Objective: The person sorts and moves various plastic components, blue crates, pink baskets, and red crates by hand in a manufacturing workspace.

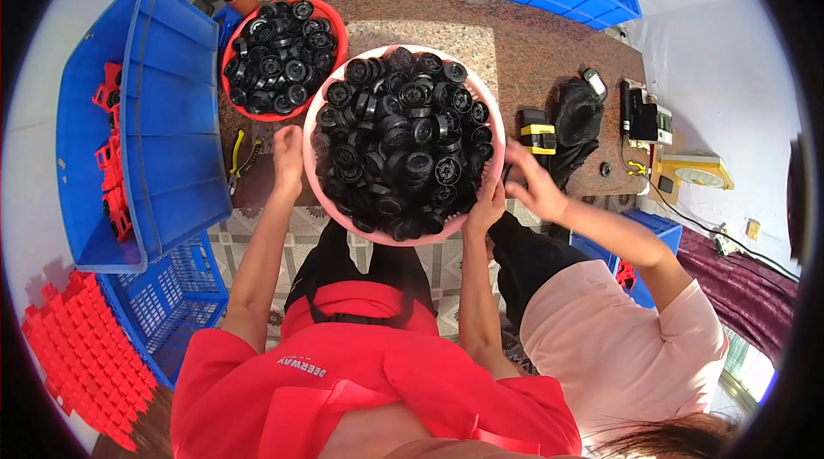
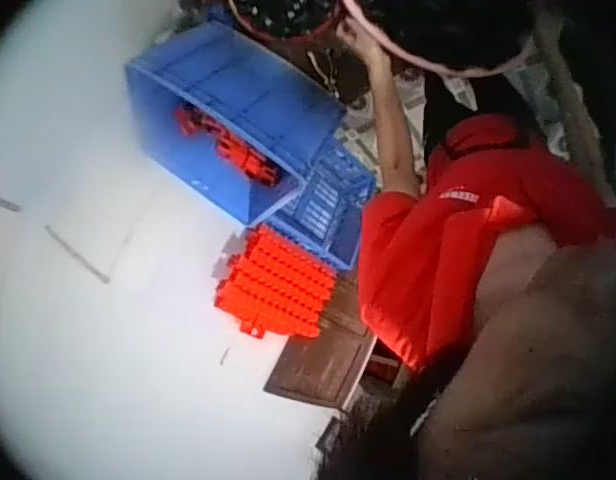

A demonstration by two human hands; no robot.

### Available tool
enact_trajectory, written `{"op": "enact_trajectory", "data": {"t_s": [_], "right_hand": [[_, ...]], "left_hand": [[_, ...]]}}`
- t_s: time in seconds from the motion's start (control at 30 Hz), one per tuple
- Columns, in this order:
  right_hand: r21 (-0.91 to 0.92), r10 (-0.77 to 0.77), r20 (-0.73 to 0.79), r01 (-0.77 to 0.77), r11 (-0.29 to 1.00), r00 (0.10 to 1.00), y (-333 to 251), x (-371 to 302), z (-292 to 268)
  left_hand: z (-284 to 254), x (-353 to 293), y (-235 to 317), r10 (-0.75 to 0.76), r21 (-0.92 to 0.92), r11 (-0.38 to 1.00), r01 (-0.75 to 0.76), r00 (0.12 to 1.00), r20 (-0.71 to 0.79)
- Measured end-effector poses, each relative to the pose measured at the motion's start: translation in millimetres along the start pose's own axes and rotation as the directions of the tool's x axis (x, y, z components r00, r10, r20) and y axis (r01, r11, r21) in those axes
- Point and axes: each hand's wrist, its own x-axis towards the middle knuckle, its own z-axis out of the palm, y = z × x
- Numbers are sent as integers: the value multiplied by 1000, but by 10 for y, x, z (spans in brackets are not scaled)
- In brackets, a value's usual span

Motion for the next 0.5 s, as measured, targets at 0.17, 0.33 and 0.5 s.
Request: {"op": "enact_trajectory", "data": {"t_s": [0.17,0.33,0.5], "right_hand": [[39,147,-43,-145,989,988,-329,-382,104],[-44,82,-161,-90,995,984,-294,-486,173],[-126,168,-284,-210,970,944,-376,-784,265]], "left_hand": [[-227,416,61,-128,-399,915,52,978,-164],[-400,957,17,-84,-551,833,54,996,-30],[-595,1174,-116,-176,-560,802,206,978,108]]}}
